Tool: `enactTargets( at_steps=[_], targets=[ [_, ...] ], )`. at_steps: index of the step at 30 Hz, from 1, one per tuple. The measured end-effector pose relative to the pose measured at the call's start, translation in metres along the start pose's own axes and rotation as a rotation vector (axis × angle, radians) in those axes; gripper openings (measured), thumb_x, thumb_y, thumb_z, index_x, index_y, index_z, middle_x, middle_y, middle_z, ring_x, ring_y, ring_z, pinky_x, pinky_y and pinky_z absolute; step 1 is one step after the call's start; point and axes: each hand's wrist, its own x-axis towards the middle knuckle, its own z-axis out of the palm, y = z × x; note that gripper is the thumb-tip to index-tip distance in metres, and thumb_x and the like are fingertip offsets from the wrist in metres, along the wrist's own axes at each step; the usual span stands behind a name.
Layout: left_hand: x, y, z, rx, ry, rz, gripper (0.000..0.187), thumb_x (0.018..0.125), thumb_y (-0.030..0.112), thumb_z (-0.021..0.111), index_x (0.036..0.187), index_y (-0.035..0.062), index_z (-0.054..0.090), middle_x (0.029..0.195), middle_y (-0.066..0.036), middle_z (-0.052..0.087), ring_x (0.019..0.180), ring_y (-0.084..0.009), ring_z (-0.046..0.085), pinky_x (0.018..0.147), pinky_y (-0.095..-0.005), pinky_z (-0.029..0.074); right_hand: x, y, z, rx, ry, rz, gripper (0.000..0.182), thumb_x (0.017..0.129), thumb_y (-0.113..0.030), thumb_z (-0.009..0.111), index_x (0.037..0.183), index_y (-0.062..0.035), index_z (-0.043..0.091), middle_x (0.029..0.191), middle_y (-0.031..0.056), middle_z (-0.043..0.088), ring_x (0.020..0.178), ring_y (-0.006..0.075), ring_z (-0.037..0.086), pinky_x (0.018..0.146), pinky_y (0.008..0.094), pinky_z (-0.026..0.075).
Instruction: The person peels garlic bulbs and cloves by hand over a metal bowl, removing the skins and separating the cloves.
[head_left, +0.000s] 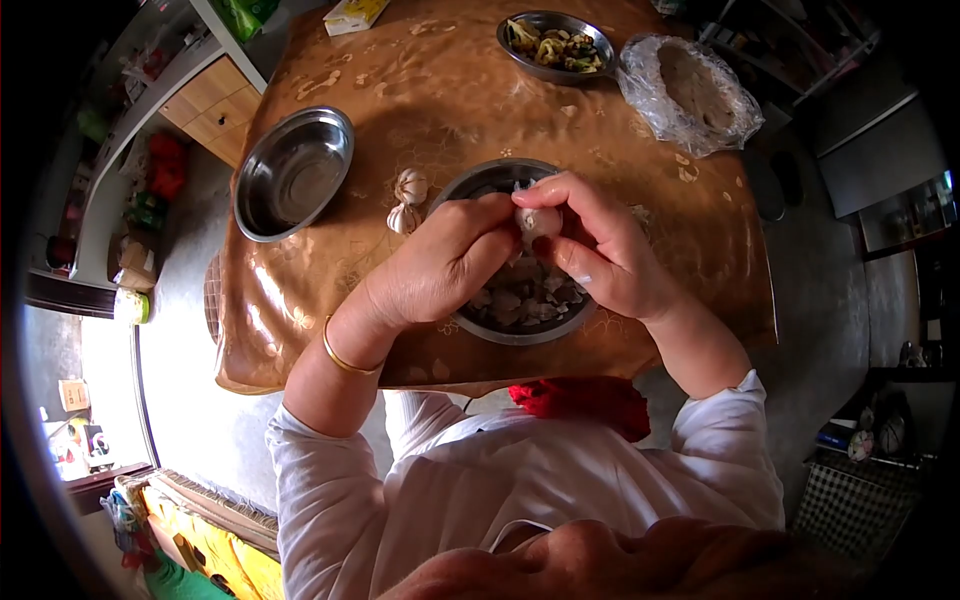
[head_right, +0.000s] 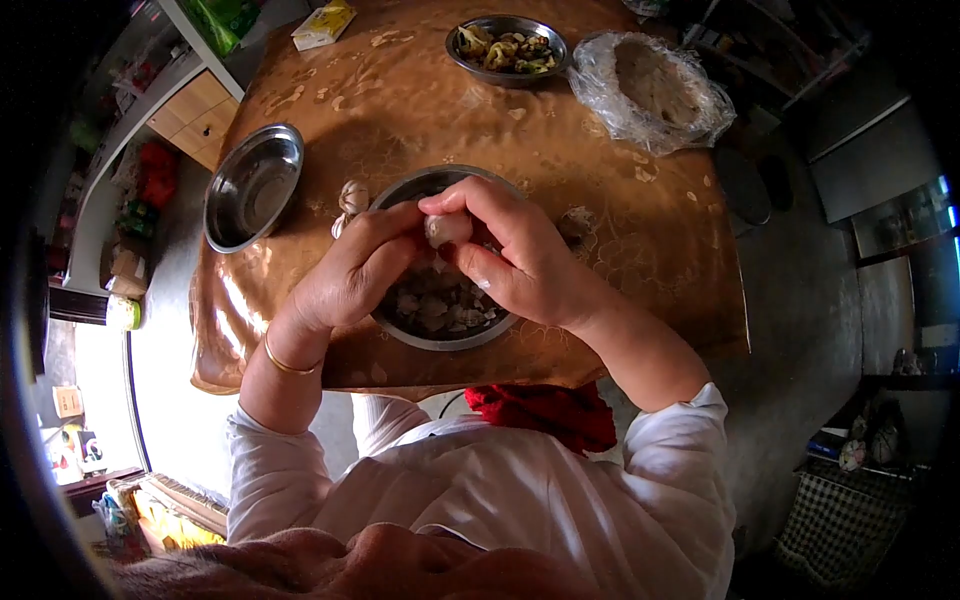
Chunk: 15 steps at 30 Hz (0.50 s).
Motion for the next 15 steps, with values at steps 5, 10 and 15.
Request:
enactTargets(
  at_steps=[5,10,15],
  targets=[
    [0.0014,0.0029,0.0016,0.049,0.008,0.016,0.028,0.090,0.010,0.045,0.108,-0.0053,0.059,0.092,-0.022,0.064,0.086,-0.0337,0.062,0.078,-0.0396,0.048,-0.0006,0.0026,-0.0018,-0.034,-0.021,-0.017,0.032,0.081,0.008,0.058,0.112,-0.0014,0.054,0.104,0.0108,0.057,0.097,0.0202,0.059,0.088,0.0311,0.047],
    [0.0010,0.0062,-0.0003,-0.016,-0.016,-0.065,0.028,0.088,0.009,0.045,0.109,-0.0054,0.059,0.094,-0.023,0.065,0.087,-0.0355,0.063,0.078,-0.0404,0.048,0.0006,0.0040,-0.0029,-0.189,-0.044,-0.159,0.034,0.082,0.006,0.057,0.115,-0.0008,0.055,0.104,0.0093,0.056,0.097,0.0178,0.056,0.088,0.0296,0.046],
    [0.0018,0.0008,-0.0006,0.055,-0.021,-0.018,0.028,0.089,0.009,0.046,0.108,-0.0057,0.058,0.095,-0.020,0.064,0.088,-0.0302,0.061,0.079,-0.0370,0.047,0.0007,-0.0007,-0.0043,-0.102,-0.063,-0.086,0.035,0.082,0.008,0.057,0.116,-0.0019,0.054,0.107,0.0100,0.056,0.100,0.0175,0.057,0.088,0.0293,0.046]
  ],
)
